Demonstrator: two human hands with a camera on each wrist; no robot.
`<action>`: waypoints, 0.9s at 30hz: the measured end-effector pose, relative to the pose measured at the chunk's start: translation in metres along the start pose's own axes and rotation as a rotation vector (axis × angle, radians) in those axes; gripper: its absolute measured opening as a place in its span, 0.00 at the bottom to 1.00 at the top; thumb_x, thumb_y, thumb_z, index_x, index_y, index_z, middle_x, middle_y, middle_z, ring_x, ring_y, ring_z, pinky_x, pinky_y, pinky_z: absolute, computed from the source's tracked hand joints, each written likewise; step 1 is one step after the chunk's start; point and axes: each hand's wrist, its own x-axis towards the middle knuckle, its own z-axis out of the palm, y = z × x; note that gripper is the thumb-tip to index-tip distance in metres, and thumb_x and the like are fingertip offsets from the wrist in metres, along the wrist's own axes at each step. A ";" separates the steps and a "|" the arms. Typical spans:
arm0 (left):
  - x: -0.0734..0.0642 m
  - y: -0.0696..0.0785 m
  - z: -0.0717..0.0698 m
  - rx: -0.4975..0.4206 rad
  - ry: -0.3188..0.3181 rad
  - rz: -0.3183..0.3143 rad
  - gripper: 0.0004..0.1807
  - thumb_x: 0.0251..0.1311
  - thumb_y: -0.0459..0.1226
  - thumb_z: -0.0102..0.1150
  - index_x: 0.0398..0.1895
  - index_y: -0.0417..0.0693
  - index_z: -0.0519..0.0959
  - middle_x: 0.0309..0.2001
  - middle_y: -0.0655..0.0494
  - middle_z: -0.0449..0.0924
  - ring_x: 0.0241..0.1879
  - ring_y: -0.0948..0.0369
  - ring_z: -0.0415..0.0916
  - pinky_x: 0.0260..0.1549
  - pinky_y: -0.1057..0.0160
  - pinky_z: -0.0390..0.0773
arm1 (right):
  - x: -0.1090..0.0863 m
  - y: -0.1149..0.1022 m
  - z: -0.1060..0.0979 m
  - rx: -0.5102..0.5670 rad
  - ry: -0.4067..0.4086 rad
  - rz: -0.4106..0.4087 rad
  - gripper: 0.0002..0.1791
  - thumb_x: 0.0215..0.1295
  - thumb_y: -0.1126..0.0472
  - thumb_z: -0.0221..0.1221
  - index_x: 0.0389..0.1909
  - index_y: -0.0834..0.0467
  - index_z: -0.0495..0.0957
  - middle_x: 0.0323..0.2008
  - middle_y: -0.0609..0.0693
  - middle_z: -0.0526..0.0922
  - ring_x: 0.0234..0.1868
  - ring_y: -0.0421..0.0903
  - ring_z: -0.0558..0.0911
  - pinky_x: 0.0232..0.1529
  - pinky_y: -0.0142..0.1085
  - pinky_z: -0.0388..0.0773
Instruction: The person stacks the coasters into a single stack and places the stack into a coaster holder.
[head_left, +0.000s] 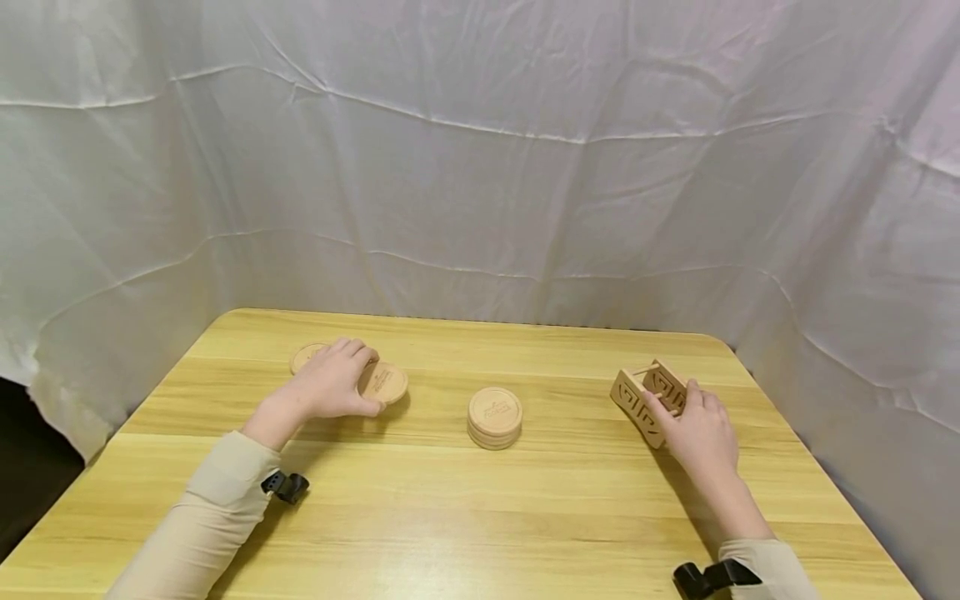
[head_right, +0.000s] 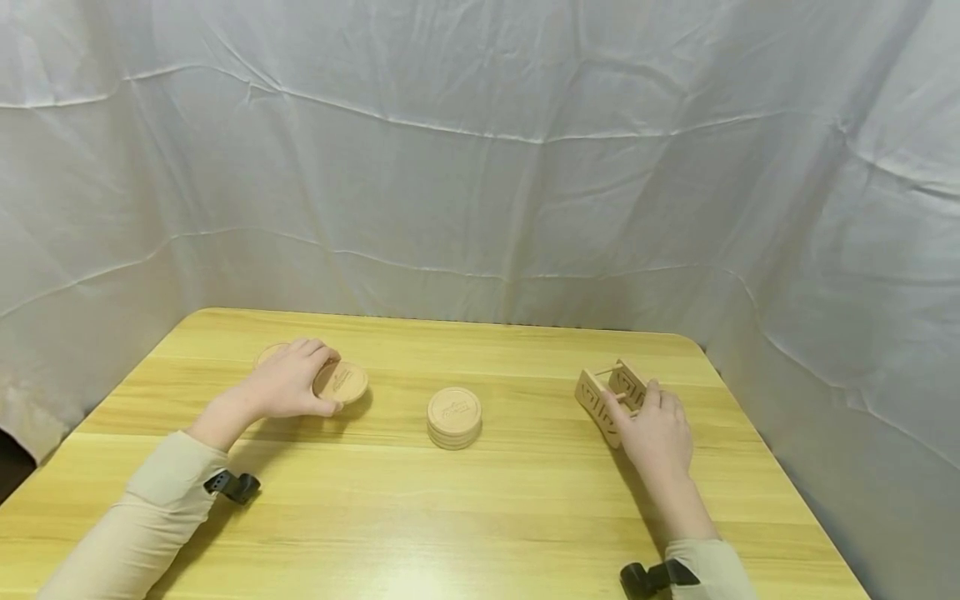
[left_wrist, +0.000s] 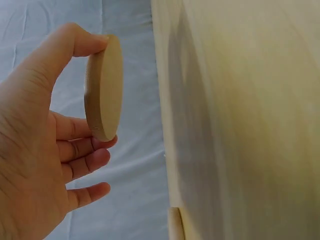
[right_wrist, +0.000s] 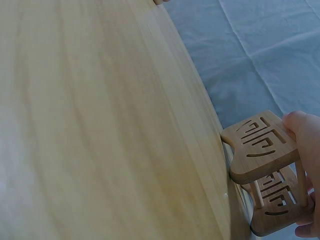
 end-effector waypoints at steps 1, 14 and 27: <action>0.000 0.001 -0.001 0.000 0.006 0.006 0.44 0.38 0.60 0.66 0.56 0.41 0.74 0.51 0.46 0.76 0.52 0.50 0.70 0.53 0.43 0.73 | 0.000 0.000 0.000 0.000 0.001 0.000 0.56 0.66 0.27 0.41 0.72 0.73 0.50 0.64 0.80 0.60 0.63 0.76 0.62 0.61 0.67 0.63; -0.001 0.010 -0.012 -0.014 0.098 0.099 0.42 0.37 0.59 0.68 0.54 0.42 0.74 0.50 0.47 0.76 0.52 0.51 0.70 0.53 0.46 0.74 | -0.002 -0.002 -0.002 0.009 -0.005 0.001 0.56 0.66 0.27 0.41 0.72 0.73 0.50 0.64 0.80 0.60 0.64 0.76 0.61 0.61 0.68 0.62; 0.001 0.027 -0.019 0.011 0.105 0.142 0.42 0.37 0.59 0.68 0.55 0.43 0.74 0.50 0.50 0.76 0.52 0.52 0.71 0.53 0.48 0.75 | -0.001 -0.002 -0.002 0.005 0.005 -0.004 0.56 0.66 0.27 0.41 0.71 0.74 0.51 0.63 0.80 0.61 0.63 0.76 0.62 0.61 0.67 0.62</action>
